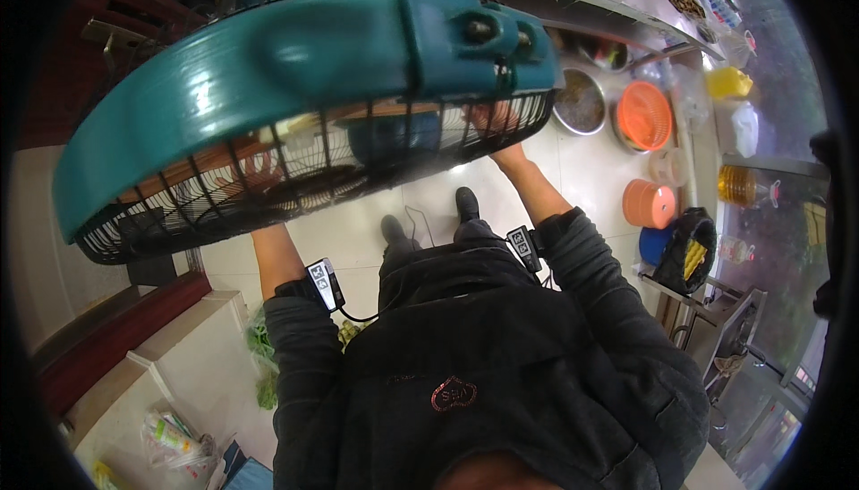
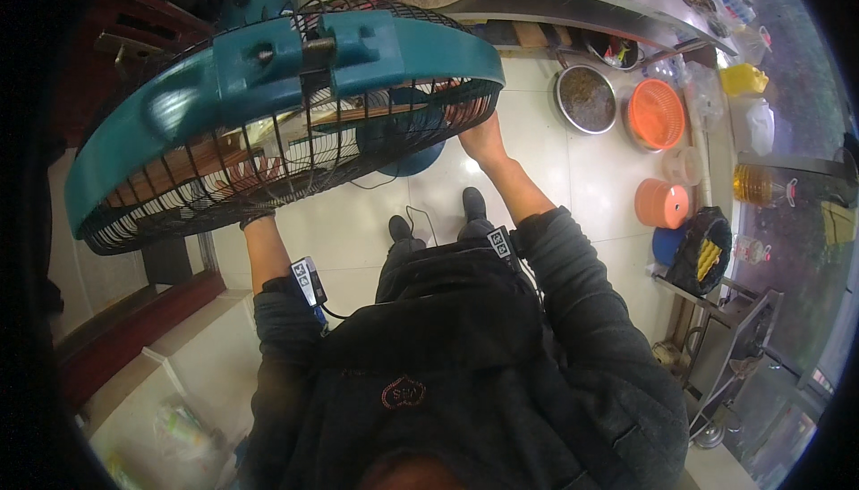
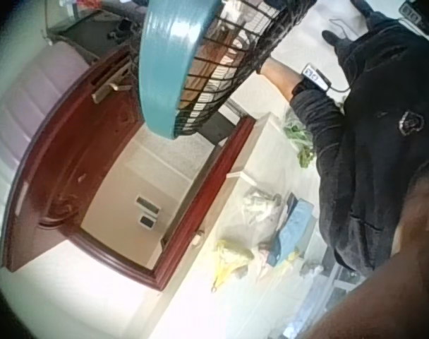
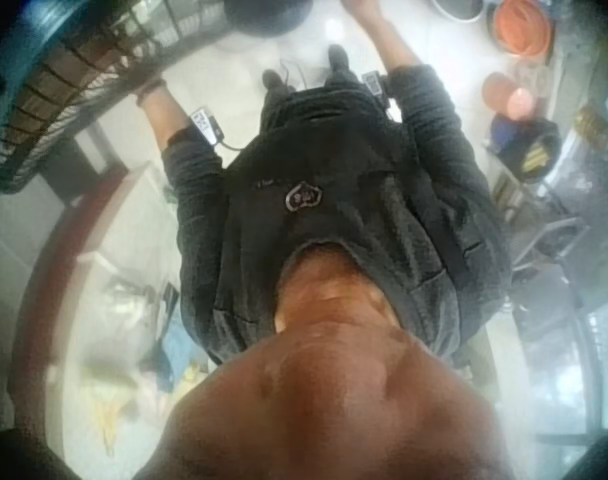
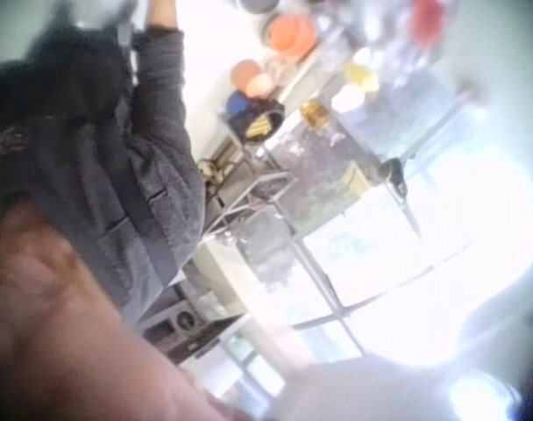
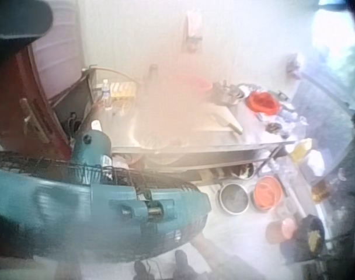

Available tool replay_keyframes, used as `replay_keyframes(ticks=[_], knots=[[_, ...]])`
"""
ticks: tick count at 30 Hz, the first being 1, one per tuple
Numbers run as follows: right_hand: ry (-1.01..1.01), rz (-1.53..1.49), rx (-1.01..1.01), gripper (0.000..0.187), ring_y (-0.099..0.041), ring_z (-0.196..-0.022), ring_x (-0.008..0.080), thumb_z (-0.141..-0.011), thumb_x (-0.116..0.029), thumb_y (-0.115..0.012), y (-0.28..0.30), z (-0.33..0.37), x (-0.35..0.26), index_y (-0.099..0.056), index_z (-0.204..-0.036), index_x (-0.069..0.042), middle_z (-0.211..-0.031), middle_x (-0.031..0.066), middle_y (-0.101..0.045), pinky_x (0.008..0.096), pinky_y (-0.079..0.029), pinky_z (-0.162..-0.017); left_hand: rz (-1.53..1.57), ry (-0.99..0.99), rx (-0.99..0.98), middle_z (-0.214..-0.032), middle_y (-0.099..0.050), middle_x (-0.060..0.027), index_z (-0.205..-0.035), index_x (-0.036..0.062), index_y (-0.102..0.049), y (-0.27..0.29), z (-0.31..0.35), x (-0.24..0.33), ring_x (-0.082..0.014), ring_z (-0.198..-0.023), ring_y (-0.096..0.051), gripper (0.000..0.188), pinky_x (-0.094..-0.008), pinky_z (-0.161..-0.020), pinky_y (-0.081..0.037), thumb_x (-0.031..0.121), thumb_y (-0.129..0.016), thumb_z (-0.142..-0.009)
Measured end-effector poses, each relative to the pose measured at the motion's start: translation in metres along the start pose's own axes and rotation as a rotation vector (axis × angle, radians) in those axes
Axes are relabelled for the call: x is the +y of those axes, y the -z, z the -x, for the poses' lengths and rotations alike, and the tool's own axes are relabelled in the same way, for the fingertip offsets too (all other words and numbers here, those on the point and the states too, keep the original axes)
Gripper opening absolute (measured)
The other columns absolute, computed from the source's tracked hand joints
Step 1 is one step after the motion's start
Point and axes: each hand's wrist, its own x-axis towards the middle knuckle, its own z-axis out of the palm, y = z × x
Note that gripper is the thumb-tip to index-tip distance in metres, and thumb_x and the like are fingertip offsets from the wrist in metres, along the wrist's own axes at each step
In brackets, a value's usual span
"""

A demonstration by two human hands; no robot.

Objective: The person assembles a teal pedestal fan by hand. They attach the rear wire cage, then the front wire cage, and finally use a yellow-handled screwdriver to tighten the screws securing the front cage to the fan head.

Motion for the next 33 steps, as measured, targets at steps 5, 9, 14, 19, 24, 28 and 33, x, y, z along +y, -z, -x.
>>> replay_keyframes(ticks=[5,9,14,19,24,28,33], knots=[[-0.074,-0.197,0.005,0.024,-0.064,-0.097,0.0231,-0.091,-0.004,-0.063,-0.004,0.0,0.009,-0.062,-0.115,0.0,-0.107,0.0115,-0.068,0.0337,-0.049,-0.087,-0.017,-0.008,0.004,-0.151,-0.038,-0.0054,-0.143,0.028,-0.045,-0.003,0.005,0.002,-0.0376,-0.136,-0.035,0.068,-0.0674,-0.107,-0.027,0.071,-0.031,-0.093],[-0.05,0.115,-0.075,0.026,-0.064,-0.097,0.0202,-0.091,-0.002,-0.062,0.009,0.0,0.0,-0.061,-0.117,0.0,-0.104,0.01,-0.067,0.0318,-0.049,-0.088,-0.031,-0.012,0.012,-0.15,-0.038,-0.0056,-0.143,0.028,-0.045,-0.002,0.009,0.002,-0.0378,-0.136,-0.035,0.068,-0.0677,-0.106,-0.027,0.072,-0.031,-0.093],[0.085,0.101,0.076,0.039,-0.062,-0.097,0.0125,-0.088,0.001,-0.065,0.05,0.001,-0.037,-0.056,-0.126,0.0,-0.106,0.0045,-0.065,0.0269,-0.049,-0.088,-0.018,-0.015,0.023,-0.15,-0.038,-0.0058,-0.143,0.0281,-0.045,-0.001,0.013,0.0,-0.038,-0.135,-0.035,0.069,-0.0681,-0.106,-0.027,0.072,-0.031,-0.092],[0.015,0.008,-0.029,0.042,-0.06,-0.099,0.0092,-0.088,0.0,-0.067,0.07,-0.006,-0.062,-0.054,-0.128,0.001,-0.111,0.0023,-0.063,0.0258,-0.049,-0.089,-0.008,-0.018,0.023,-0.15,-0.038,-0.0059,-0.143,0.0283,-0.045,-0.005,0.012,-0.002,-0.0382,-0.135,-0.035,0.069,-0.0685,-0.106,-0.027,0.073,-0.031,-0.092],[0.188,0.127,0.01,0.036,-0.06,-0.094,0.0106,-0.089,-0.003,-0.068,0.07,-0.01,-0.056,-0.057,-0.124,0.001,-0.105,0.0027,-0.065,0.0261,-0.048,-0.086,0.0,-0.018,0.033,-0.15,-0.038,-0.0061,-0.143,0.0284,-0.045,-0.005,0.012,-0.002,-0.0385,-0.135,-0.036,0.069,-0.0689,-0.106,-0.027,0.073,-0.031,-0.092],[0.566,0.663,0.06,0.029,-0.06,-0.091,0.0114,-0.088,-0.006,-0.069,0.072,-0.012,-0.045,-0.059,-0.114,0.001,-0.101,0.0046,-0.066,0.0271,-0.048,-0.083,0.004,-0.021,0.04,-0.15,-0.038,-0.0063,-0.143,0.0284,-0.044,-0.003,0.014,-0.003,-0.0387,-0.134,-0.036,0.07,-0.0692,-0.105,-0.027,0.073,-0.031,-0.092],[0.308,0.493,-0.031,0.025,-0.06,-0.092,0.0124,-0.087,-0.005,-0.068,0.077,-0.007,-0.048,-0.06,-0.11,0.001,-0.102,0.0055,-0.066,0.0274,-0.048,-0.083,0.012,-0.009,0.051,-0.15,-0.038,-0.0065,-0.143,0.0285,-0.044,-0.001,0.018,-0.006,-0.0389,-0.134,-0.036,0.07,-0.0696,-0.105,-0.028,0.074,-0.031,-0.091]])
